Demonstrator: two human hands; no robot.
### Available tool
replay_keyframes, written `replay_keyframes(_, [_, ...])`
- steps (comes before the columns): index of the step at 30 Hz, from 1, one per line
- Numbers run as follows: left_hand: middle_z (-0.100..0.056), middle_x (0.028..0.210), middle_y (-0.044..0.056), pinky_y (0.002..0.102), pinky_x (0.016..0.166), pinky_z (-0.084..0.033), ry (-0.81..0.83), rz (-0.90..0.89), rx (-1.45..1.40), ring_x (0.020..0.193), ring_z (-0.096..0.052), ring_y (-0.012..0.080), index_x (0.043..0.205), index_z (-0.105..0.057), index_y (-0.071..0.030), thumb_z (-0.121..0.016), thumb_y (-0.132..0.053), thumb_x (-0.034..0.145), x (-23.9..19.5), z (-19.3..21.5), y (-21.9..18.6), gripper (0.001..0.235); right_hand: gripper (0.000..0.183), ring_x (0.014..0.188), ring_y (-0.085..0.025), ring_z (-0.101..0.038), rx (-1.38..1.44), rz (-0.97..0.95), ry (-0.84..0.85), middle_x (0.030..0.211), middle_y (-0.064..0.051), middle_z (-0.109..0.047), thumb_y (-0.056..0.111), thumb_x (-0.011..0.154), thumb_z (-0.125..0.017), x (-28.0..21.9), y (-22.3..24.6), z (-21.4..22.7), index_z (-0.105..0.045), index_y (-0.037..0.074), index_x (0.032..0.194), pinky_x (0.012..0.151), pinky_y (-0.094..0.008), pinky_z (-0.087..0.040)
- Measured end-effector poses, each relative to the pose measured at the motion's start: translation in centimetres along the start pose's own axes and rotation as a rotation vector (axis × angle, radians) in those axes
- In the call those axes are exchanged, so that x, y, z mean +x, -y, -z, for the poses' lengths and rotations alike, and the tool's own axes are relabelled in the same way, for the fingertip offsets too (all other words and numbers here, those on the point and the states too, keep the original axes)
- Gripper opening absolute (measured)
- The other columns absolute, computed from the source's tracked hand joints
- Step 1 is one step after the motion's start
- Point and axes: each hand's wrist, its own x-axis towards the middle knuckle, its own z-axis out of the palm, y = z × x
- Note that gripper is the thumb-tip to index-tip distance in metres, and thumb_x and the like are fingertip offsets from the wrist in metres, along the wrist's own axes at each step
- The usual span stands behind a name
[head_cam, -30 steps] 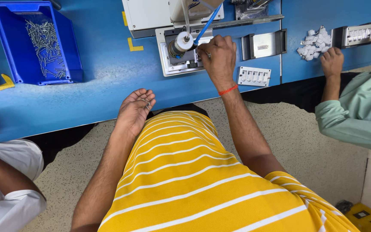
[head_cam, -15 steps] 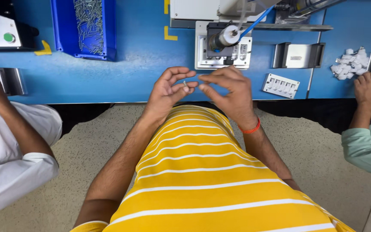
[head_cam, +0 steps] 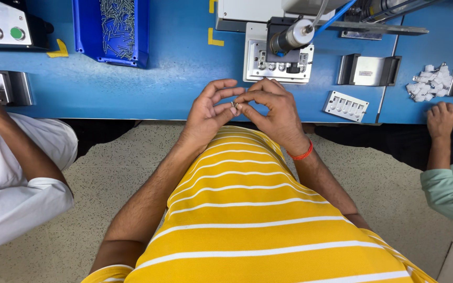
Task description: The person repeatedly picks small metal pins from a blue bin, inserts them into slots on a white electrical component, and places the component into a machine. They then remove the component and repeat the process with new parts.
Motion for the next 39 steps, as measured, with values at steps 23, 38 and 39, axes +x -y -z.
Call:
replay_keyframes(23, [-0.069, 0.108, 0.01, 0.028, 0.092, -0.058, 0.012, 0.222, -0.286, 0.101, -0.068, 0.0161, 0.121, -0.061, 0.001, -0.063, -0.001, 0.1, 1.5, 4.0, 2.4, 0.021, 0.014, 0.083, -0.01, -0.06, 0.034, -0.065, -0.081, 0.098, -0.003, -0.062, 0.008, 0.091, -0.083, 1.3, -1.0, -2.6, -0.077, 0.005, 0.103, 0.07, -0.025, -0.052])
replay_keyframes(38, [-0.059, 0.101, 0.001, 0.02, 0.064, -0.037, 0.298, 0.174, -0.352, 0.076, -0.043, 0.0049, 0.107, -0.062, -0.008, -0.057, -0.021, 0.111, 3.6, 4.7, 2.4, 0.015, 0.009, 0.086, -0.008, -0.062, 0.885, -0.551, -0.14, 0.099, -0.002, -0.073, 0.003, 0.098, -0.069, 2.3, -6.5, -3.4, -0.074, 0.002, 0.105, 0.076, -0.024, -0.049])
replay_keyframes(39, [-0.059, 0.101, 0.001, 0.02, 0.062, -0.036, 0.328, 0.169, -0.329, 0.074, -0.042, 0.0047, 0.107, -0.063, -0.007, -0.057, -0.022, 0.111, 3.7, 4.8, 2.2, 0.017, 0.01, 0.088, -0.009, -0.063, 0.812, -0.496, -0.187, 0.1, -0.001, -0.073, 0.004, 0.097, -0.069, 2.6, -6.8, -3.3, -0.074, 0.003, 0.105, 0.08, -0.025, -0.051])
